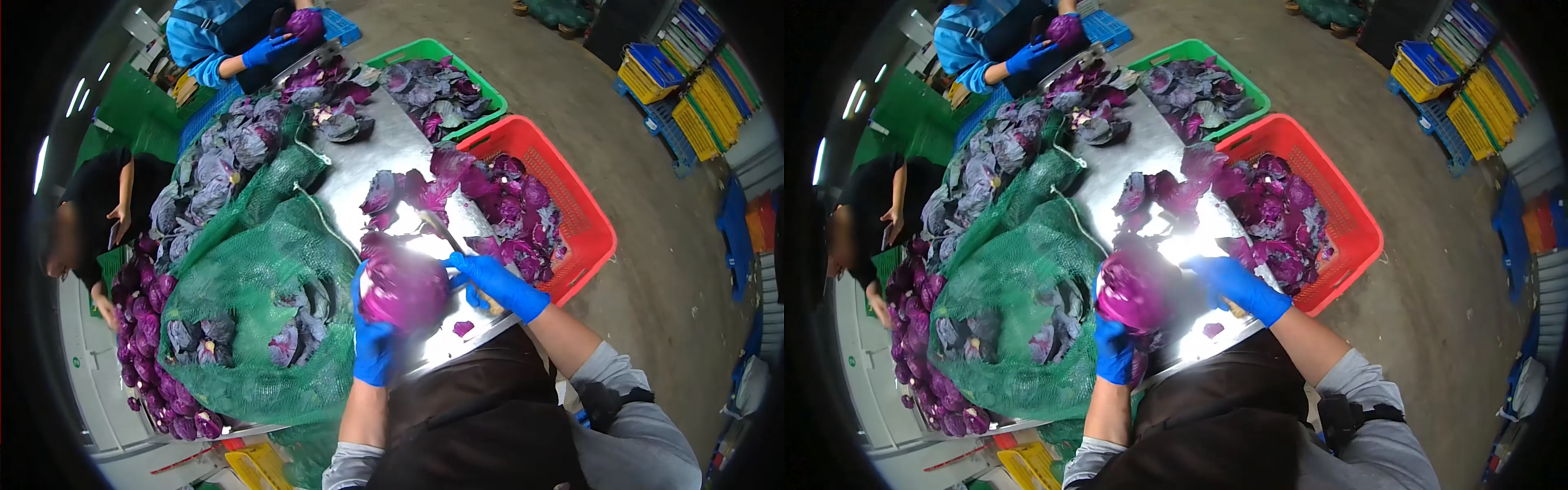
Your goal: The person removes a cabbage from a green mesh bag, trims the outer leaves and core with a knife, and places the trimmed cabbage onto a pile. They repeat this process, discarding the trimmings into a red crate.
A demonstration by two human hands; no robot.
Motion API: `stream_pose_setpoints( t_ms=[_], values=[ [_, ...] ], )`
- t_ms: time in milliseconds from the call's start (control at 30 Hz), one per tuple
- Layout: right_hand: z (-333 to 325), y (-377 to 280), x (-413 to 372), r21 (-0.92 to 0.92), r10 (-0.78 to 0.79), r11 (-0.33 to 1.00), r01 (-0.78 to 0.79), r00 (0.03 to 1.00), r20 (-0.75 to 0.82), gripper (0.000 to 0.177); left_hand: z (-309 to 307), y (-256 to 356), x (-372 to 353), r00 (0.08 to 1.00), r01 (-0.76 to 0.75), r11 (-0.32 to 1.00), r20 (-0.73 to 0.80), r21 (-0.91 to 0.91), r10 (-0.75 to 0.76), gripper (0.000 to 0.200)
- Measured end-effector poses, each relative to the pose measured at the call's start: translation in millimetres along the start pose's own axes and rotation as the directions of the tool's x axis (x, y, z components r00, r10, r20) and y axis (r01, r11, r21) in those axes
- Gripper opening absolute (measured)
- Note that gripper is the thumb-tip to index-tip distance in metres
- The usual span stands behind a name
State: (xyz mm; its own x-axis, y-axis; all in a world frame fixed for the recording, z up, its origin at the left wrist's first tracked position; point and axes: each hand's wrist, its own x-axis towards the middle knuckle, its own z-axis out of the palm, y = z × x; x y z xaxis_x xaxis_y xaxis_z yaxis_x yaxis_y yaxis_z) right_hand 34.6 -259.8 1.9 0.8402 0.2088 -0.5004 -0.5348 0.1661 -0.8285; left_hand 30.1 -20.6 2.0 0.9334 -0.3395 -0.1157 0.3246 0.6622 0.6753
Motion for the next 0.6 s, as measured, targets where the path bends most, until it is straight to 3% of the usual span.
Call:
stream_pose_setpoints(
  t_ms=[33, 67, 100, 133, 200, 267, 333, 367, 467, 600],
  values=[
    [6.5, -14.9, -12.1, 0.251, 0.116, 0.957, -0.146, 0.985, 0.129, 0.046, 21.1, 9.8, 9.1, 0.976, -0.209, 0.917, 0.132, 0.34, 0.174, 0.078],
    [10.0, -22.4, -20.3, 0.463, 0.188, 0.832, -0.304, 0.941, 0.28, 0.042, 39.3, 17.1, 14.2, 0.906, -0.421, 0.683, 0.31, 0.597, 0.287, 0.085],
    [6.8, -9.4, -15.8, 0.57, 0.034, 0.776, -0.271, 0.919, 0.392, 0.041, 53.2, 20.4, 14.4, 0.905, -0.422, 0.69, 0.315, 0.588, 0.285, 0.085],
    [1.5, -7.8, -14.6, 0.569, 0.034, 0.778, -0.265, 0.923, 0.385, 0.041, 66.2, 22.6, 14.2, 0.921, -0.385, 0.754, 0.273, 0.533, 0.277, 0.092],
    [-5.1, -9.4, -11.7, 0.391, -0.173, 0.919, 0.058, 0.948, 0.266, 0.041, 69.4, 20.8, 14.0, 0.934, -0.351, 0.807, 0.238, 0.474, 0.266, 0.098],
    [-4.5, -29.4, -16.0, 0.289, -0.188, 0.951, 0.11, 0.947, 0.259, 0.049, 55.0, 15.0, 5.1, 0.992, 0.072, 0.941, -0.118, 0.332, -0.035, 0.106],
    [-2.9, -48.2, -21.4, 0.063, -0.206, 0.979, 0.196, 0.945, 0.255, 0.071, 55.2, 9.4, 3.3, 0.99, 0.071, 0.955, -0.134, 0.289, -0.033, 0.11],
    [-2.3, -47.8, -21.2, 0.084, -0.184, 0.982, 0.168, 0.953, 0.239, 0.08, 51.4, 6.9, 4.9, 0.991, 0.075, 0.965, -0.124, 0.253, -0.045, 0.109],
    [-1.5, -46.1, -24.8, 0.069, -0.185, 0.982, 0.173, 0.952, 0.242, 0.079, 42.9, -2.3, 4.0, 0.994, 0.014, 0.975, -0.113, 0.22, 0.011, 0.102],
    [1.6, -47.4, -28.3, 0.08, -0.118, 0.992, 0.1, 0.956, 0.269, 0.08, 40.5, -4.5, -4.0, 0.989, 0.046, 0.986, -0.146, 0.159, -0.022, 0.102]
  ],
)
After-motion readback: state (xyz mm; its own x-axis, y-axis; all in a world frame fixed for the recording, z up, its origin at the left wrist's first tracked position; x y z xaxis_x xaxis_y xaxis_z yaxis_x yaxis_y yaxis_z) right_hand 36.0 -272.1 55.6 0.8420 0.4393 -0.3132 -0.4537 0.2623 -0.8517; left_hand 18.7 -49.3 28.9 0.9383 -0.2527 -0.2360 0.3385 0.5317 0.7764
